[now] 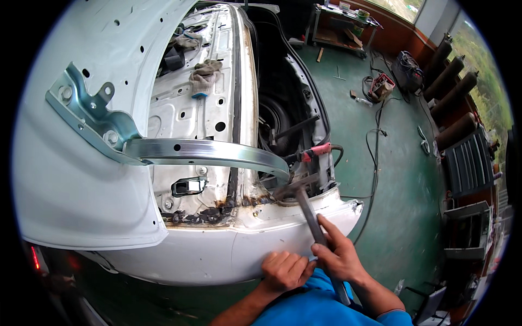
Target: The person uses a hammer and chisel to remove old sealant and reshape the front bumper area of a white car. They then use a welding torch to weld a metal bracket to the car's frame. Finally, they use pliers to remove debris from the bumper area.
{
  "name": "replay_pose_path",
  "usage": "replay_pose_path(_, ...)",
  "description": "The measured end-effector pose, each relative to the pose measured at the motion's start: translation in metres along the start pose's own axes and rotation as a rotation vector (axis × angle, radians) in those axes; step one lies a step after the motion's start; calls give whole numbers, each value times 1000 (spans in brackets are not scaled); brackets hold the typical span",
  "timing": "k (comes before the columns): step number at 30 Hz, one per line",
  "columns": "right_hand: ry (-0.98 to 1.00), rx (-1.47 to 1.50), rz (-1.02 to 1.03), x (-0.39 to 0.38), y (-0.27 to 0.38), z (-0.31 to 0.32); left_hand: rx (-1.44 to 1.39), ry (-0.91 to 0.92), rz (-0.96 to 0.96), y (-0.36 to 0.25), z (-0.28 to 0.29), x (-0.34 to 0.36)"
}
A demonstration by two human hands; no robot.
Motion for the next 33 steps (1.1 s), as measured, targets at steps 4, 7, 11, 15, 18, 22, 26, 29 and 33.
replay_pose_path(4,-32,55,-5,1,1,5,-7,-20,10,-1,-2,-1)
replay_pose_path(7,10,29,19,0,-7,-1,6,-5,3,-2,-2,0)
replay_pose_path(11,-30,81,8,2,1,-2,-12,-17,1,-1,-2,1)
replay_pose_path(15,2,85,-26,2,-4,-2,-38,-13,-7,1,2,0)
replay_pose_path(18,-14,-2,14,-1,3,-5,-66,-13,-19,1,1,-2)
replay_pose_path(22,-7,18,8,-3,2,-4,-89,-64,-28,2,1,-3)
replay_pose_path(26,-12,-2,20,-7,5,1,-73,-37,-20,1,1,-3)
replay_pose_path(29,-34,7,-7,-13,4,4,-55,-7,-18,0,2,-2)
replay_pose_path(33,-66,58,52,-18,1,19,-64,-3,-9,0,4,-3)
Point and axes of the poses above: each hand's wrist, its own x-axis towards the middle knuckle, its own z-axis out of the back of the hand, y = z × x, the point moved 5 cm from there along x, towards the middle knuckle, and after that the axes turned 14 degrees about x, right-handed, at the moved point
